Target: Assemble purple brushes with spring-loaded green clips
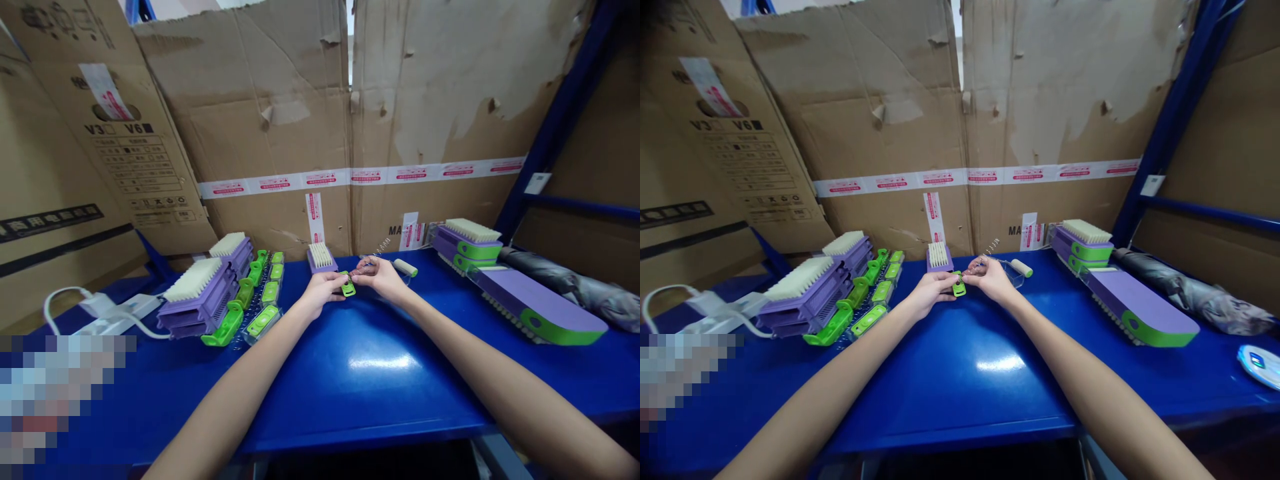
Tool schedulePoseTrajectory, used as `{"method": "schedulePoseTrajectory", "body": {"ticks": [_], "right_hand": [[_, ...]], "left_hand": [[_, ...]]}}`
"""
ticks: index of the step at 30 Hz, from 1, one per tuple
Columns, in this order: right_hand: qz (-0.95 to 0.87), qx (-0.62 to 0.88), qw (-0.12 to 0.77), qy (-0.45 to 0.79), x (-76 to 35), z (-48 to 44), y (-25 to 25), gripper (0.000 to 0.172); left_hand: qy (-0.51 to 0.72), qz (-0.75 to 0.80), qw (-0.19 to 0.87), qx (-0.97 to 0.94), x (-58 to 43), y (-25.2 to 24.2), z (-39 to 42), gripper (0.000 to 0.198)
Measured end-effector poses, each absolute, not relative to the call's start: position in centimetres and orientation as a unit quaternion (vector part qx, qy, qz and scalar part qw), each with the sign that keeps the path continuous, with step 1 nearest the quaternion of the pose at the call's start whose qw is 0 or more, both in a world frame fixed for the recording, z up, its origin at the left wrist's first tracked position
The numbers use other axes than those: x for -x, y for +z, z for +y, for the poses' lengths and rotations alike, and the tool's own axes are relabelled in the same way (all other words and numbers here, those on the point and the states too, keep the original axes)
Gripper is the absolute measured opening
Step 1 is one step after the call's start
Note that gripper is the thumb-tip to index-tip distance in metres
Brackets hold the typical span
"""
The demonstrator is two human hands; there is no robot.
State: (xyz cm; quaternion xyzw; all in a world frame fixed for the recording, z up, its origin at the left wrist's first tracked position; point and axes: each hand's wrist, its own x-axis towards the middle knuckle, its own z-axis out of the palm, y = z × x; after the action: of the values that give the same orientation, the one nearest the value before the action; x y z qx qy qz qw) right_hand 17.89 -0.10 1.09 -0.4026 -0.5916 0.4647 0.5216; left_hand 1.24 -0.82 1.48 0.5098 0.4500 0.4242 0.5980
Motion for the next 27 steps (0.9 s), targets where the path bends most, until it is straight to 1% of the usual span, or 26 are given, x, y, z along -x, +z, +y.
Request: {"method": "schedulePoseTrajectory", "body": {"ticks": [4, 9, 11, 14, 15, 19, 23, 27], "right_hand": [[-0.575, 0.394, 0.536, 0.476, -17.9, -0.1, 1.1, 0.045], [-0.61, 0.389, 0.533, 0.438, -17.8, 0.0, 0.9, 0.039], [-0.64, 0.394, 0.521, 0.405, -17.7, 0.1, 0.6, 0.035], [-0.687, 0.41, 0.498, 0.334, -17.7, 0.5, -0.1, 0.026], [-0.7, 0.414, 0.492, 0.31, -17.8, 0.6, -0.3, 0.023], [-0.736, 0.416, 0.477, 0.238, -17.8, 0.6, -0.6, 0.017], [-0.77, 0.419, 0.449, 0.174, -17.7, -0.1, -0.2, 0.013], [-0.786, 0.417, 0.43, 0.152, -17.5, -0.5, 0.3, 0.012]], "left_hand": [[0.433, 0.433, 0.613, -0.5, -1.4, 1.4, -0.7, 0.019], [0.475, 0.43, 0.581, -0.501, -1.9, 1.3, -0.9, 0.016], [0.489, 0.432, 0.568, -0.501, -2.1, 1.3, -1.1, 0.024], [0.502, 0.432, 0.554, -0.504, -2.2, 1.2, -1.2, 0.045], [0.502, 0.433, 0.55, -0.508, -2.2, 1.2, -1.1, 0.046], [0.498, 0.434, 0.53, -0.532, -2.2, 0.8, -0.8, 0.043], [0.495, 0.434, 0.518, -0.545, -2.2, 0.4, -0.5, 0.046], [0.486, 0.44, 0.508, -0.558, -2.1, 0.1, -0.4, 0.045]]}}
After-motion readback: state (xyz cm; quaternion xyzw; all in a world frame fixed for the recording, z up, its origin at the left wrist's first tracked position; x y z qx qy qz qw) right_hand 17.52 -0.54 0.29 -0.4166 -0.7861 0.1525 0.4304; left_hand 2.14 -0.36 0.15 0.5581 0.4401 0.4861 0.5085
